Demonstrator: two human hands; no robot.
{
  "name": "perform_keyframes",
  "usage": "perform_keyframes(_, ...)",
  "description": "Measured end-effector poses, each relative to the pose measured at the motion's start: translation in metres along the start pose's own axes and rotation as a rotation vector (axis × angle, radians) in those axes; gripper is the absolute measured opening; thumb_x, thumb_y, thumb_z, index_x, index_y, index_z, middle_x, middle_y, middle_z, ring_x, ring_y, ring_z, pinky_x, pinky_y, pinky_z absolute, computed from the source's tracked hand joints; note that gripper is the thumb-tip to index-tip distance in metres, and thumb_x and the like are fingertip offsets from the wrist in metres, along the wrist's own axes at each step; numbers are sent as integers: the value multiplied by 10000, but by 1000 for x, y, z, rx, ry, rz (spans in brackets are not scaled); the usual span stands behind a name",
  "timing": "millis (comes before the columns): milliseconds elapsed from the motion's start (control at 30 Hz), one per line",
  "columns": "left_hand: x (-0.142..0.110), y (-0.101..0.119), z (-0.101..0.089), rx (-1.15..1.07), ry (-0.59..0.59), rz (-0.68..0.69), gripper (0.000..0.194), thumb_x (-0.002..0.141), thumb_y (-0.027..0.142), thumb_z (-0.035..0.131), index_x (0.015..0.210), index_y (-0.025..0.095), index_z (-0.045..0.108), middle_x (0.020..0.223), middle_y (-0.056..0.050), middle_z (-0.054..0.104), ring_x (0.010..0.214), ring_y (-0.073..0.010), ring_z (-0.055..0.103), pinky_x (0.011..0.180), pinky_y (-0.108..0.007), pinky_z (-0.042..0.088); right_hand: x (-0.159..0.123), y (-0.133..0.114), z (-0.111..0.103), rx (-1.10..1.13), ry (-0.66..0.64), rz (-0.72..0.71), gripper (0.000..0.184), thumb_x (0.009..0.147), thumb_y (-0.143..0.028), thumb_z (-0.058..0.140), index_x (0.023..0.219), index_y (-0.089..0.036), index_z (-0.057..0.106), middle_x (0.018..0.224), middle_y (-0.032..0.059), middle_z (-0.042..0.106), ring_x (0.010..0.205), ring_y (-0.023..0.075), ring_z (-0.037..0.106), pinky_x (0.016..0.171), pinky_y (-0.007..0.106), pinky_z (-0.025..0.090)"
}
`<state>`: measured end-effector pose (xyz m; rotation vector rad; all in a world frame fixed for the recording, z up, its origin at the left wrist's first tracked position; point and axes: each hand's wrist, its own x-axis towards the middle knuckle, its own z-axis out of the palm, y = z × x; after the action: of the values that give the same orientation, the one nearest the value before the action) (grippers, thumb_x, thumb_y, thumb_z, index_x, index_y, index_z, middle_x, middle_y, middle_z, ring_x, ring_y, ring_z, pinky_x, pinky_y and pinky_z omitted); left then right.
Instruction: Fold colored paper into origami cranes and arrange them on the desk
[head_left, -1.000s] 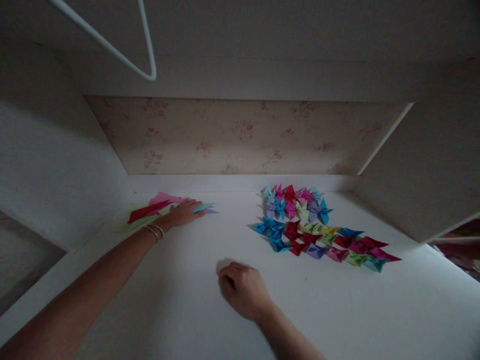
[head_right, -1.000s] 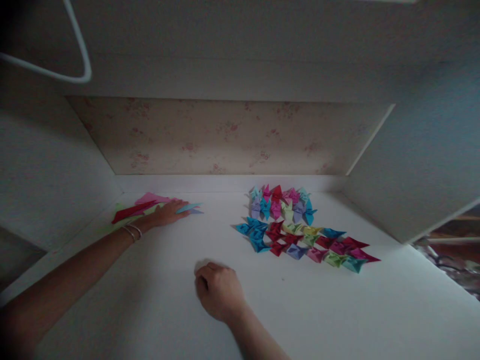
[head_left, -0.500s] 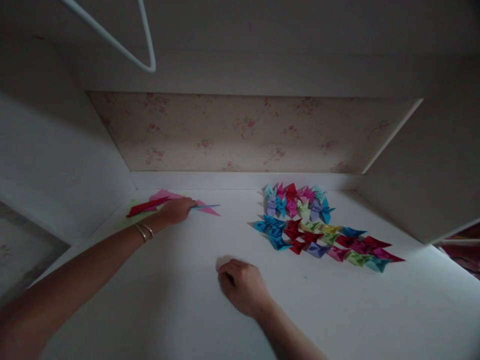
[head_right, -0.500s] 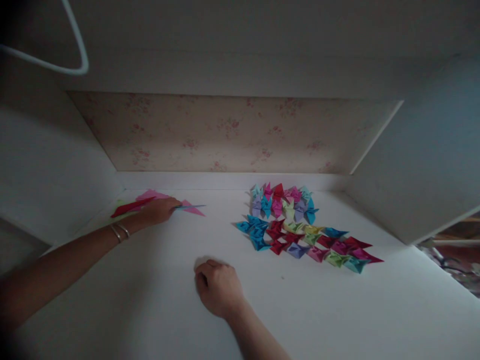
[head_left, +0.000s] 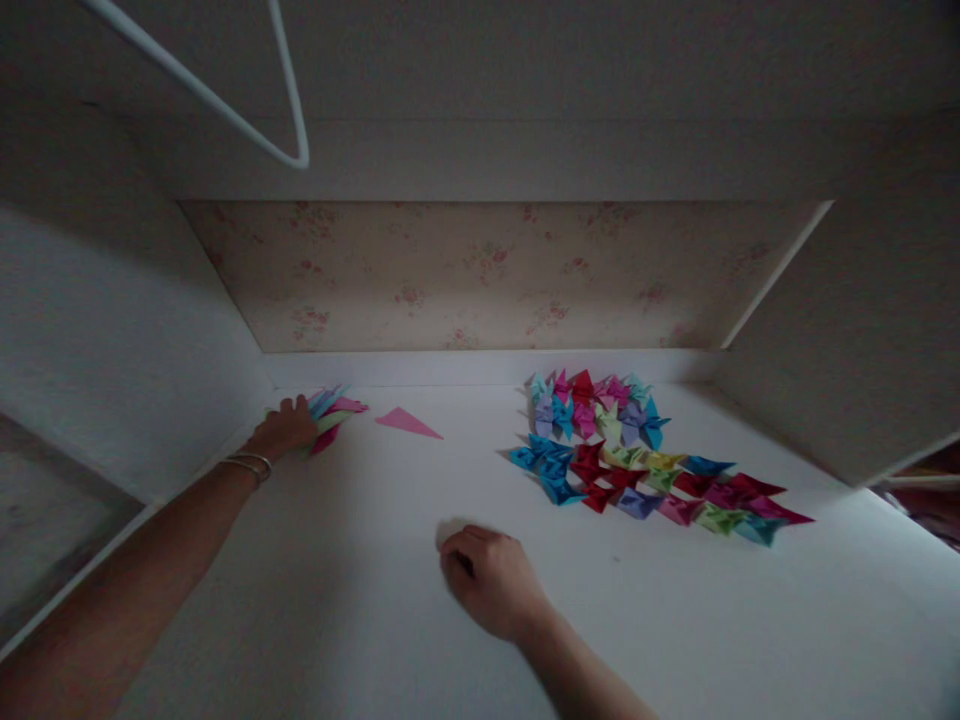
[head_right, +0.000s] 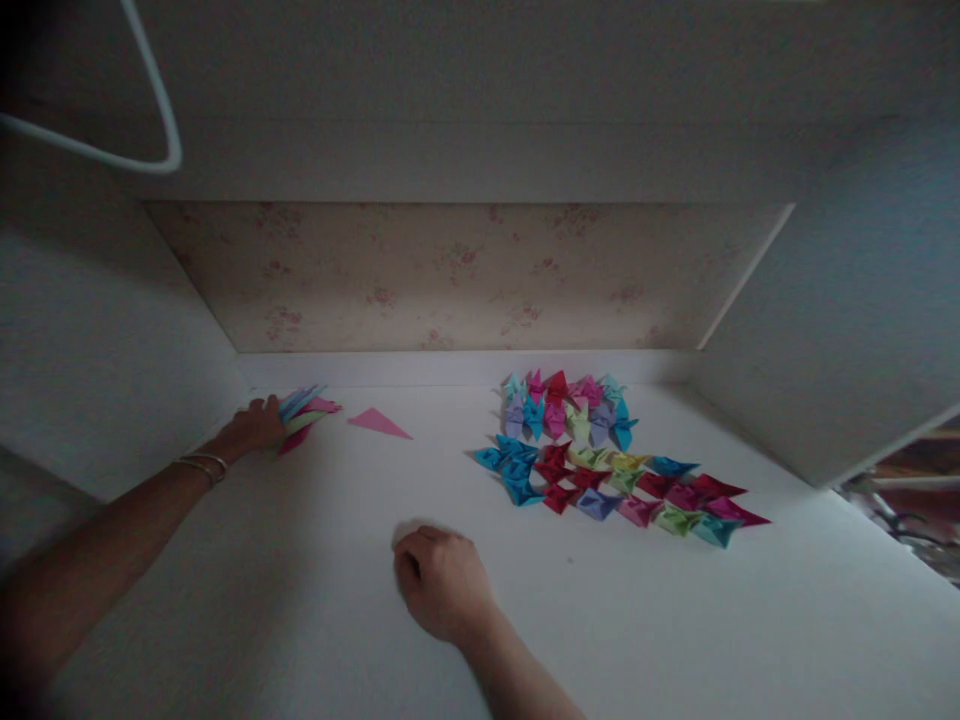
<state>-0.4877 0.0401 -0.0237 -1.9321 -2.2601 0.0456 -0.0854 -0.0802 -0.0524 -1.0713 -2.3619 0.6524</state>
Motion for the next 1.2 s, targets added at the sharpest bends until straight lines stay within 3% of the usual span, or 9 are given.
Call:
perform_keyframes(100, 2, 14, 8, 27, 58, -61, 536, 887, 352, 394, 1351, 85, 405, 1283, -258, 486, 1118, -363, 529, 873, -477, 429, 0, 0, 1, -7, 4, 2, 230, 859, -169, 467, 840, -253, 680, 842, -14, 709, 763, 128, 646, 710, 202, 438)
perform_keyframes(200, 10, 32, 10, 44, 80, 157, 532, 819, 139, 402, 1347, 160, 459, 1406, -146, 437, 1262, -281, 431, 1009, -399, 364, 0, 0, 2, -8, 4, 9, 213, 859, -182, 478, 847, -257, 677, 848, -18, 708, 758, 126, 646, 715, 200, 440)
perform_keyframes(300, 20, 46, 12, 46, 48, 260, 499, 799, 77, 392, 1266, 145, 553, 1341, -122, 524, 1258, -225, 444, 1047, -341, 333, 0, 0, 2, -4, 3, 22, 206, 857, -185, 483, 853, -263, 674, 856, -23, 706, 760, 123, 647, 713, 196, 441)
perform_keyframes(500, 28, 52, 8, 12, 58, 194, 349, 803, 73, 407, 1009, 141, 680, 1001, -133, 686, 985, -252, 617, 872, -368, 461, 1, 1, 4, 21, 16, 32, 219, 854, -178, 476, 867, -261, 679, 855, -10, 701, 748, 131, 642, 696, 197, 442)
perform_keyframes(700, 26, 66, -3, -72, 130, 273, 419, 802, 18, 387, 1110, 156, 635, 1146, -120, 651, 1057, -224, 594, 924, -351, 445, 1, 2, 4, 45, 11, 22, 224, 846, -160, 482, 875, -263, 679, 849, -13, 695, 745, 127, 639, 686, 194, 435)
perform_keyframes(933, -2, 98, 11, -213, 131, 539, 408, 784, 29, 420, 1037, 207, 685, 1150, -33, 678, 1088, -152, 594, 998, -295, 424, 0, 2, 4, 26, 11, 12, 227, 840, -149, 477, 856, -254, 677, 853, -16, 696, 754, 122, 637, 692, 193, 426)
perform_keyframes(1067, -28, 103, 20, -281, 149, 582, 410, 777, 36, 407, 1017, 217, 686, 1069, -6, 705, 994, -128, 633, 942, -262, 463, 0, 2, 4, 41, 8, 9, 223, 831, -152, 487, 860, -254, 683, 859, -16, 700, 773, 124, 639, 699, 188, 420)
perform_keyframes(1200, -39, 93, 20, -412, 165, 550, 463, 757, 35, 394, 1078, 233, 663, 1097, -9, 683, 1044, -149, 606, 974, -295, 446, -1, 2, 4, 56, 0, 7, 224, 835, -162, 478, 852, -253, 682, 860, -14, 702, 779, 127, 641, 709, 189, 415)
